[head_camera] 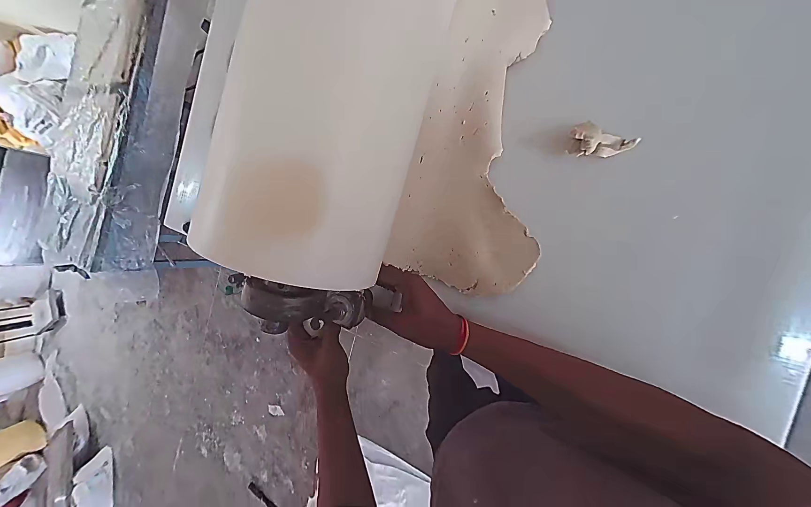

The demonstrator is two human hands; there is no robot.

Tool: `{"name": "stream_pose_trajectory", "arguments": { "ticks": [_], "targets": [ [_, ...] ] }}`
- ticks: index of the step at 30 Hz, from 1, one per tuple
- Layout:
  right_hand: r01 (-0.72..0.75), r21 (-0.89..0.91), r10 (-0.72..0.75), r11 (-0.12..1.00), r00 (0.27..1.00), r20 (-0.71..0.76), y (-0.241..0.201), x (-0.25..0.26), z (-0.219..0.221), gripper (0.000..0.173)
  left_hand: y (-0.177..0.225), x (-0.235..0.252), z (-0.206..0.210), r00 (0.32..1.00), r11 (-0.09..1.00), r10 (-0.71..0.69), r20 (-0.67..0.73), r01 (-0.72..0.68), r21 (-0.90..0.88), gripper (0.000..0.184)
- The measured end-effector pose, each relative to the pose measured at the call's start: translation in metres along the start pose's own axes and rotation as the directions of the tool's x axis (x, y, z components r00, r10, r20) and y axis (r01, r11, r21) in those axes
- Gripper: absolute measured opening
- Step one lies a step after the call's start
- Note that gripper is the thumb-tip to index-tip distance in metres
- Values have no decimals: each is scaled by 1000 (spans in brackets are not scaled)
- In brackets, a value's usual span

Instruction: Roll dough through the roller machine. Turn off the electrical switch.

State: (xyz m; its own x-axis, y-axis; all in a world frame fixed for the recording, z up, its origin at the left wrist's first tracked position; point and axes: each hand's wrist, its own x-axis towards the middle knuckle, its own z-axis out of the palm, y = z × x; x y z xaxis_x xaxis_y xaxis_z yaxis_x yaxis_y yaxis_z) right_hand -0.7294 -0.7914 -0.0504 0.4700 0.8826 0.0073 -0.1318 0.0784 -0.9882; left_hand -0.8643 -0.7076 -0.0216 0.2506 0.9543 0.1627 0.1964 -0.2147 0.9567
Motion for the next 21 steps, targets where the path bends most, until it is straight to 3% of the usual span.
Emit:
{"name": "stream_pose_trajectory", "arguments": {
  "ticks": [3, 7, 10, 13, 17, 21],
  "targets": [
    [-102, -56, 104, 993, 994, 28, -7, 0, -2, 40, 0, -11, 2, 1000, 1000, 9, 12, -8, -5, 44],
    [-105, -42, 105, 994, 994, -4, -5, 0, -1, 41, 10, 1, -3, 986, 961, -105, 126, 68, 267, 64],
    [-165, -32, 162, 986, 984, -80, -7, -5, 1, 45, 20, 13, -5, 961, 927, -200, 189, 123, 355, 66],
    [-232, -97, 237, 968, 970, 47, -10, 2, -8, 52, 21, 20, -8, 945, 930, -197, 260, 97, 354, 65],
    [-245, -96, 261, 965, 933, 246, -8, 20, -21, 39, 18, 21, -5, 969, 889, -57, 240, -60, 454, 50],
    [-196, 10, 187, 980, 949, 254, 6, 14, -18, 55, -3, 7, 1, 988, 972, 78, 137, -106, 209, 59]
  ]
}}
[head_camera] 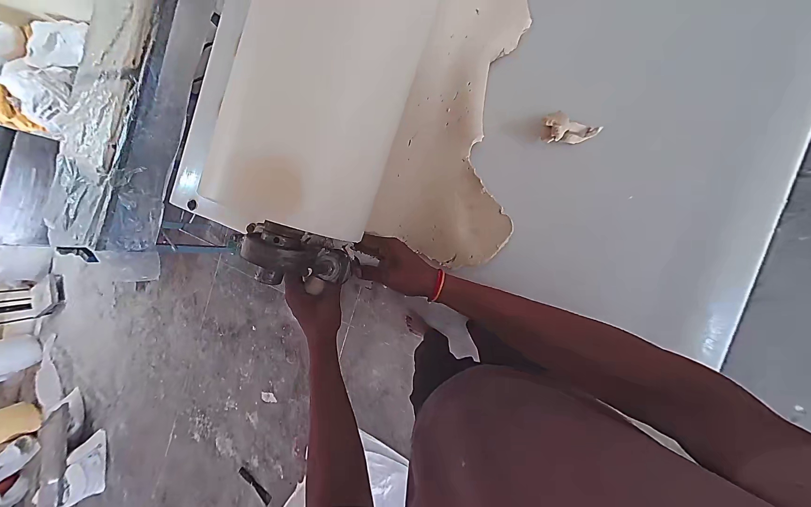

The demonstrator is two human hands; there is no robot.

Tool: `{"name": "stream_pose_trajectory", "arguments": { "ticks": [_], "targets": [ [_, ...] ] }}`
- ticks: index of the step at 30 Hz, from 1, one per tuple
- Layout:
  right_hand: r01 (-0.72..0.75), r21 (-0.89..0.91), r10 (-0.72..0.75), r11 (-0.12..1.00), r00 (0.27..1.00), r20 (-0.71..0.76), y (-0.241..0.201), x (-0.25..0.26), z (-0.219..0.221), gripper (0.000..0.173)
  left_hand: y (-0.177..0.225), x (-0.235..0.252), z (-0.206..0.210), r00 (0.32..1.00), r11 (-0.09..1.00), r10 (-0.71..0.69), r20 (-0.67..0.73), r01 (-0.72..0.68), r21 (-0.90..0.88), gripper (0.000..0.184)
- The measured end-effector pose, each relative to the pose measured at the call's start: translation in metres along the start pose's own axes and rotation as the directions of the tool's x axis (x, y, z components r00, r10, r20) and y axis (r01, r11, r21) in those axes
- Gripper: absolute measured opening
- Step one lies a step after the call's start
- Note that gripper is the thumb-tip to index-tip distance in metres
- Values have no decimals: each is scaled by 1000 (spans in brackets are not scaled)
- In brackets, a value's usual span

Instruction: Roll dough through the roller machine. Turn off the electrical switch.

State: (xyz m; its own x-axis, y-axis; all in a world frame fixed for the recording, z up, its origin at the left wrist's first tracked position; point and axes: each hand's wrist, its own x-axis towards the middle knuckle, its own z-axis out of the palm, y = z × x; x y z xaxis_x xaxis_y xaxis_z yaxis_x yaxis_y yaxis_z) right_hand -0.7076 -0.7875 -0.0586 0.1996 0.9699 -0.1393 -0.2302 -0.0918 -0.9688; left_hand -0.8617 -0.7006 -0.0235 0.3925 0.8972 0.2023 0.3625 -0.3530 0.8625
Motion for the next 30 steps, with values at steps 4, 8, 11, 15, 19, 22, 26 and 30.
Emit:
{"name": "stream_pose_trajectory", "arguments": {
  "ticks": [4, 8, 11, 15, 19, 22, 26, 30],
  "targets": [
    [98, 16, -96, 995, 992, -80, 11, -2, 7, 51, 13, -30, 8, 985, 999, -34, -166, 29, -32, 71],
    [148, 75, -130, 986, 971, -199, 15, -7, 13, 48, 0, -67, 16, 949, 847, -290, -125, 194, -495, 74],
    [75, 224, -16, 972, 967, -255, 7, -10, 9, 39, -11, -65, 6, 920, 424, -372, 127, 290, -858, 54],
    [-174, 104, 195, 979, 951, -240, -12, -8, 3, 29, -11, -51, -23, 894, 106, -369, 253, 311, -944, 48],
    [-296, 28, 296, 955, 955, -20, -36, 10, -3, 39, -30, -19, -61, 837, 437, -125, 533, 529, -728, 79],
    [-377, -45, 378, 925, 926, 20, -45, 22, -2, 49, -26, 27, -78, 574, 702, -11, 819, 588, -403, 117],
    [-443, -119, 450, 888, 892, 34, -65, 21, 2, 48, 23, 51, -60, 541, 906, -393, 744, 365, 213, 106],
    [-348, -52, 347, 936, 937, -41, -39, 17, 5, 37, 19, 44, -50, 589, 918, -376, 715, 341, 202, 94]
  ]
}}
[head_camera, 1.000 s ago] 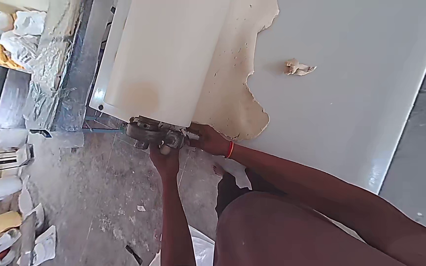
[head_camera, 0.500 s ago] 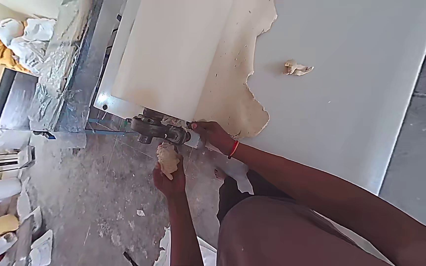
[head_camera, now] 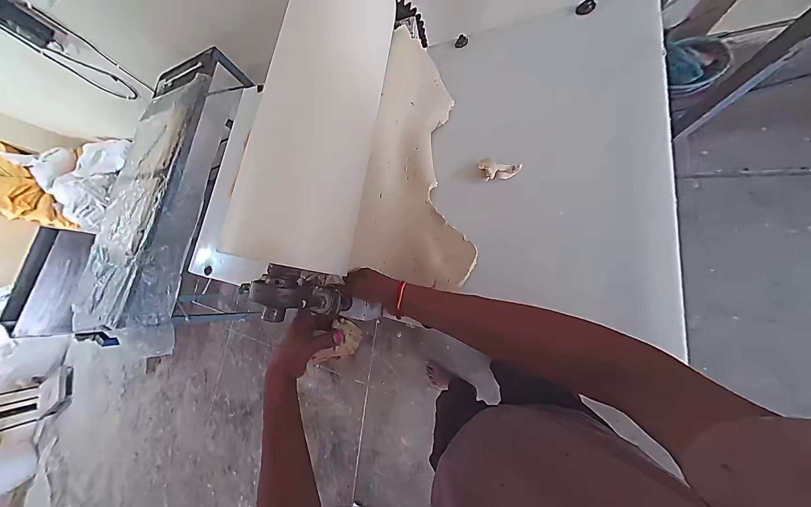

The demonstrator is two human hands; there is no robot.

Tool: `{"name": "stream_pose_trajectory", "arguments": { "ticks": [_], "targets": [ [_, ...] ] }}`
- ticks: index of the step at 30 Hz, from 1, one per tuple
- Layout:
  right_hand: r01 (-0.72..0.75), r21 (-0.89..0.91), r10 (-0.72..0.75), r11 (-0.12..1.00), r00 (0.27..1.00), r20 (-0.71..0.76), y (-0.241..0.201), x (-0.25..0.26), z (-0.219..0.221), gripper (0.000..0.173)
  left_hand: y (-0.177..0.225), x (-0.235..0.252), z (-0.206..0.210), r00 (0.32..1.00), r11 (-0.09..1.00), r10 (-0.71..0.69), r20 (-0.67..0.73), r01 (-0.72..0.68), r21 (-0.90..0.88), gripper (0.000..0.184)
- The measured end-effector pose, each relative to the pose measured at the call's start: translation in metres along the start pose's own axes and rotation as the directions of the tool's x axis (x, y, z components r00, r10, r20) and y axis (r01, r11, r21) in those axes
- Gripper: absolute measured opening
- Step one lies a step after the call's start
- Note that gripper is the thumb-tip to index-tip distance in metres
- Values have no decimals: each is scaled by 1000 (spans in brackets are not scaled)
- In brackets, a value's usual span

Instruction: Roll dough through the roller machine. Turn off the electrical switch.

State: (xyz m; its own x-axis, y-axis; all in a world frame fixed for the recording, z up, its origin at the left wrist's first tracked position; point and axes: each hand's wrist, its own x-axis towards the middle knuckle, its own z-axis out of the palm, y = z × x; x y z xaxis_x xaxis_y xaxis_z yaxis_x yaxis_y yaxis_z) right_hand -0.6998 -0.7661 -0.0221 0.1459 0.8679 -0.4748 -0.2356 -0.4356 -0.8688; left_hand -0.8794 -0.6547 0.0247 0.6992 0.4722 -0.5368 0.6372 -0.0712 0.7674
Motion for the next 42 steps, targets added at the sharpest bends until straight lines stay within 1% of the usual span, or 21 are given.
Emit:
{"name": "stream_pose_trajectory", "arguments": {
  "ticks": [2, 4, 5, 7, 9, 11, 14, 17, 19, 21, 23, 26, 28, 30, 33, 35, 37, 38, 39, 40, 42],
  "targets": [
    [58, 59, -57, 997, 998, -13, 8, 3, 4, 29, -13, -4, 3, 998, 990, 35, -59, -43, -132, 115],
    [109, 141, -111, 984, 994, 0, 15, 4, 2, 23, -27, -4, 8, 994, 950, 73, -82, -94, -297, 122],
    [137, 182, -141, 974, 990, 5, 18, 4, 2, 21, -33, -4, 12, 992, 930, 104, -71, -123, -347, 120],
    [185, 251, -187, 950, 982, -14, 23, 2, 3, 18, -40, -6, 24, 980, 884, 200, 3, -179, -431, 104],
    [215, 303, -207, 929, 977, -56, 25, 0, 6, 18, -41, -5, 31, 950, 850, 302, 77, -232, -474, 91],
    [234, 346, -214, 909, 972, -96, 28, 0, 11, 15, -44, -3, 28, 923, 837, 358, 139, -251, -487, 86],
    [273, 390, -213, 879, 958, -192, 34, 0, 17, 15, -32, 1, 10, 903, 905, 326, 279, -212, -369, 71],
    [339, 459, -196, 822, 923, -331, 36, -1, 27, 17, -18, 6, -18, 909, 985, 169, 381, -146, -89, 65],
    [365, 502, -159, 784, 900, -405, 37, -2, 34, 21, -4, 8, -30, 916, 998, 27, 400, -47, 41, 54],
    [336, 461, -144, 821, 904, -402, 36, -5, 34, 26, 9, 8, -35, 911, 995, -86, 404, 57, 84, 42],
    [267, 352, -144, 897, 930, -337, 35, -8, 26, 32, 18, 11, -40, 877, 984, -165, 451, 118, 130, 35],
    [178, 231, -118, 956, 960, -253, 28, -12, 14, 30, 33, 17, -41, 818, 951, -256, 515, 117, 288, 32],
    [128, 206, -86, 970, 976, -202, 20, -13, 8, 31, 38, 20, -40, 795, 941, -272, 543, 102, 322, 32],
    [63, 229, -18, 971, 981, -192, 12, -12, 8, 30, 38, 21, -40, 783, 947, -262, 563, 97, 306, 32],
    [12, 402, 112, 915, 952, -284, 10, -12, 14, 22, 31, 25, -37, 789, 956, -217, 574, 54, 287, 33],
    [97, 531, 123, 842, 924, -363, 15, -12, 24, 15, 19, 21, -34, 848, 981, -100, 520, -3, 192, 34],
    [202, 611, 104, 765, 898, -427, 20, -12, 32, 9, -6, 15, -21, 925, 992, 127, 358, -118, -48, 33],
    [239, 638, 102, 732, 887, -450, 22, -12, 34, 8, -23, 13, -12, 917, 951, 274, 291, -212, -227, 36],
    [268, 657, 100, 704, 879, -466, 23, -13, 35, 8, -40, 12, 0, 886, 874, 403, 229, -298, -384, 39],
    [292, 672, 95, 681, 874, -477, 25, -14, 35, 10, -57, 8, 12, 855, 779, 486, 178, -333, -531, 50],
    [367, 669, 42, 646, 859, -511, 30, -17, 30, 16, -79, -3, 36, 813, 583, 568, 131, -284, -762, 76]
  ]
}}
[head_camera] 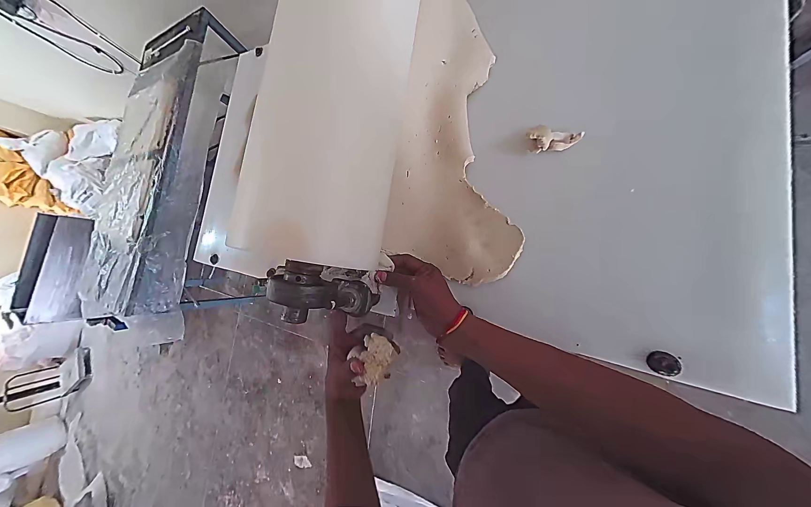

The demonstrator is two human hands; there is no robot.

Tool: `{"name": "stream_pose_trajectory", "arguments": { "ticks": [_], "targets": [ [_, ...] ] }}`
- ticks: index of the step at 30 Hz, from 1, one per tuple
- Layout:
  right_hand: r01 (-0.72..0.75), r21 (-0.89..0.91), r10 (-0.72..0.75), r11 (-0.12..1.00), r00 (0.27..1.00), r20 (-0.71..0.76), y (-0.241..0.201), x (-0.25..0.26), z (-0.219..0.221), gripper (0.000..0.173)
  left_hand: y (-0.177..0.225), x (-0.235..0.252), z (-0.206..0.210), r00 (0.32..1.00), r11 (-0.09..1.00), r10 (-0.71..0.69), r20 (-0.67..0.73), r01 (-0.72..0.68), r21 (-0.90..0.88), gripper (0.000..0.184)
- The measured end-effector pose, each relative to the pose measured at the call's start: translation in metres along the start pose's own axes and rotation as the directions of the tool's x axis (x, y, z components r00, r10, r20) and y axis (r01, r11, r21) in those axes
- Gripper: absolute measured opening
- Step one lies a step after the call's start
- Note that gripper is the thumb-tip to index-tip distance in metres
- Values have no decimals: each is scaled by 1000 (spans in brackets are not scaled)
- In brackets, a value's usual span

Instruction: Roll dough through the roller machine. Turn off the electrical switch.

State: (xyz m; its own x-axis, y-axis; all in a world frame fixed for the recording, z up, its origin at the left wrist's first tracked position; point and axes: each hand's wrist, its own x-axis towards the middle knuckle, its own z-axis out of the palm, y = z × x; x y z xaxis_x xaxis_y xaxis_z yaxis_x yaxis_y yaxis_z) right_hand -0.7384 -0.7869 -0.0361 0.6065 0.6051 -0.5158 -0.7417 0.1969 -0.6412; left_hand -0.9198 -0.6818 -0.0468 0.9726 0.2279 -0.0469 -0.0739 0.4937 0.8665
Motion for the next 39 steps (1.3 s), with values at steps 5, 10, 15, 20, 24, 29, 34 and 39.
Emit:
{"name": "stream_pose_trajectory", "arguments": {
  "ticks": [5, 10, 15, 20, 24, 29, 34, 39],
  "targets": [
    [216, -82, -198, 973, 963, 183, -24, 2, -27, 27, -24, -20, 39, 1000, 976, 25, 12, -22, -216, 89],
    [52, -81, -23, 995, 947, 322, -59, 0, -55, 25, -30, -11, 77, 1000, 993, -21, 22, 24, -117, 71],
    [112, -111, -91, 987, 980, 178, -77, -17, -106, 32, -42, 41, 146, 909, 980, 50, -413, 36, 197, 59],
    [499, -265, -450, 825, 864, 225, -102, -45, -134, 35, -47, 110, 170, 803, 996, 93, -589, -84, 42, 45],
    [703, -681, -531, 206, 665, 526, -109, -63, -132, 40, -59, 118, 172, 862, 979, -139, -487, 46, -198, 74],
    [713, -700, -407, 18, 645, 647, -133, -44, -142, 33, -74, 105, 173, 803, 940, -264, -534, 90, -329, 23],
    [405, -838, -325, -366, 788, 523, -188, 69, -204, 58, -61, 51, 151, 964, 912, -134, -229, 29, -410, 61],
    [532, -847, -443, 0, 759, 477, -209, 68, -180, 32, -6, 34, 162, 989, 860, 118, -89, -147, -489, 85]
  ]
}}
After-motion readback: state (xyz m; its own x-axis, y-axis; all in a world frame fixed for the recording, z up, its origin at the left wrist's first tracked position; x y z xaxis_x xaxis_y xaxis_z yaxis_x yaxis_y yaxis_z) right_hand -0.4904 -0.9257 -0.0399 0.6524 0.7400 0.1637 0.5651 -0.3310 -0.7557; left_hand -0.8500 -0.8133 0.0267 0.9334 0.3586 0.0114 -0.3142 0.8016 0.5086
